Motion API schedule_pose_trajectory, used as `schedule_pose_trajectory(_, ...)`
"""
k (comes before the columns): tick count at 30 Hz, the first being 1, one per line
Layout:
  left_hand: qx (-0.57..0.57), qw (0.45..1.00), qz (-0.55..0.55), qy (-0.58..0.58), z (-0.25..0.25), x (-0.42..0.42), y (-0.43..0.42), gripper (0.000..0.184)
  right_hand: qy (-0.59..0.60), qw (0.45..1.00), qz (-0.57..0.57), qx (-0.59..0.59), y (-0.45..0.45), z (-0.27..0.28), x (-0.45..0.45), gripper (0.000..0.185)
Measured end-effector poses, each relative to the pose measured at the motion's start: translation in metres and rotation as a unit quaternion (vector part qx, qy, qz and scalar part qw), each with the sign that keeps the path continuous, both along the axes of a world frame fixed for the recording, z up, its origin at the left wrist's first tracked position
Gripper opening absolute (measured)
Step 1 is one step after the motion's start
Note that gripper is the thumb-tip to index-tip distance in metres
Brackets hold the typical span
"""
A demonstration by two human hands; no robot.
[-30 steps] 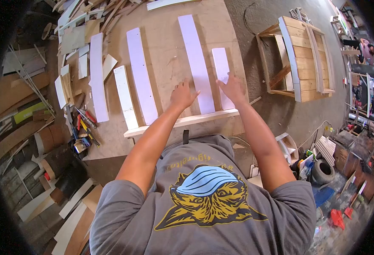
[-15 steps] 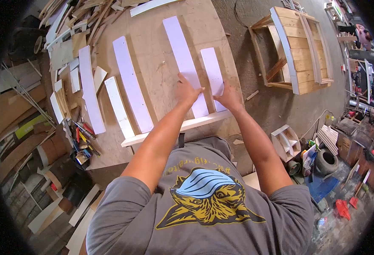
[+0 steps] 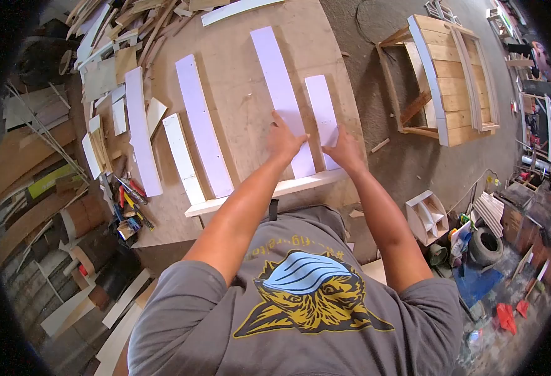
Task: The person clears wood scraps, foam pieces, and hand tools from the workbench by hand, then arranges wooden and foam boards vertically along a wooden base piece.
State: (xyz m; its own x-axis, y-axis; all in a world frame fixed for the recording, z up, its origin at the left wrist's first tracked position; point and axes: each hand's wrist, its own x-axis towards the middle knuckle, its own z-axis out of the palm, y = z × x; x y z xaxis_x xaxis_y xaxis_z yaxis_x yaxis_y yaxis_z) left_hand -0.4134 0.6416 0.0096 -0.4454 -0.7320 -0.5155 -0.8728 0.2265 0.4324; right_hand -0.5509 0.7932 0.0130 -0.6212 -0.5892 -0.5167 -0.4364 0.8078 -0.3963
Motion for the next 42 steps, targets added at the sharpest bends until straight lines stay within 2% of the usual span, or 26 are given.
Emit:
schedule_pose_trajectory(6, 0.015, 1.0, 0.0, -0.004, -0.001, -0.005, 0.003, 0.14, 0.03, 0.999, 0.015, -0.017, 0.003, -0.003, 0.0, 0.08)
schedule_pose_trajectory(9, 0.021, 1.0, 0.006, -0.011, -0.011, -0.006, 0.002, 0.139, 0.034, 0.999, 0.024, -0.011, 0.004, -0.004, 0.0, 0.079)
schedule_pose_trajectory(12, -0.006, 1.0, 0.006, 0.001, -0.018, -0.004, 0.005, 0.138, 0.024, 0.999, 0.029, 0.015, 0.001, 0.006, 0.0, 0.086)
schedule_pose_trajectory(24, -0.012, 1.0, 0.0, 0.015, -0.028, -0.005, 0.006, 0.139, -0.003, 0.999, 0.019, -0.041, 0.01, -0.006, -0.003, 0.082)
schedule_pose_trajectory(27, 0.003, 1.0, 0.009, 0.003, -0.028, -0.006, 0.006, 0.138, 0.003, 0.999, 0.018, -0.03, 0.011, -0.008, -0.003, 0.08)
schedule_pose_trajectory(29, -0.028, 1.0, -0.005, 0.003, -0.038, -0.005, 0.007, 0.138, 0.003, 1.0, 0.02, -0.019, 0.01, -0.005, -0.003, 0.079)
schedule_pose_trajectory(42, -0.007, 1.0, -0.005, -0.012, -0.01, -0.007, 0.006, 0.137, 0.036, 0.998, 0.039, -0.021, 0.012, -0.009, -0.001, 0.08)
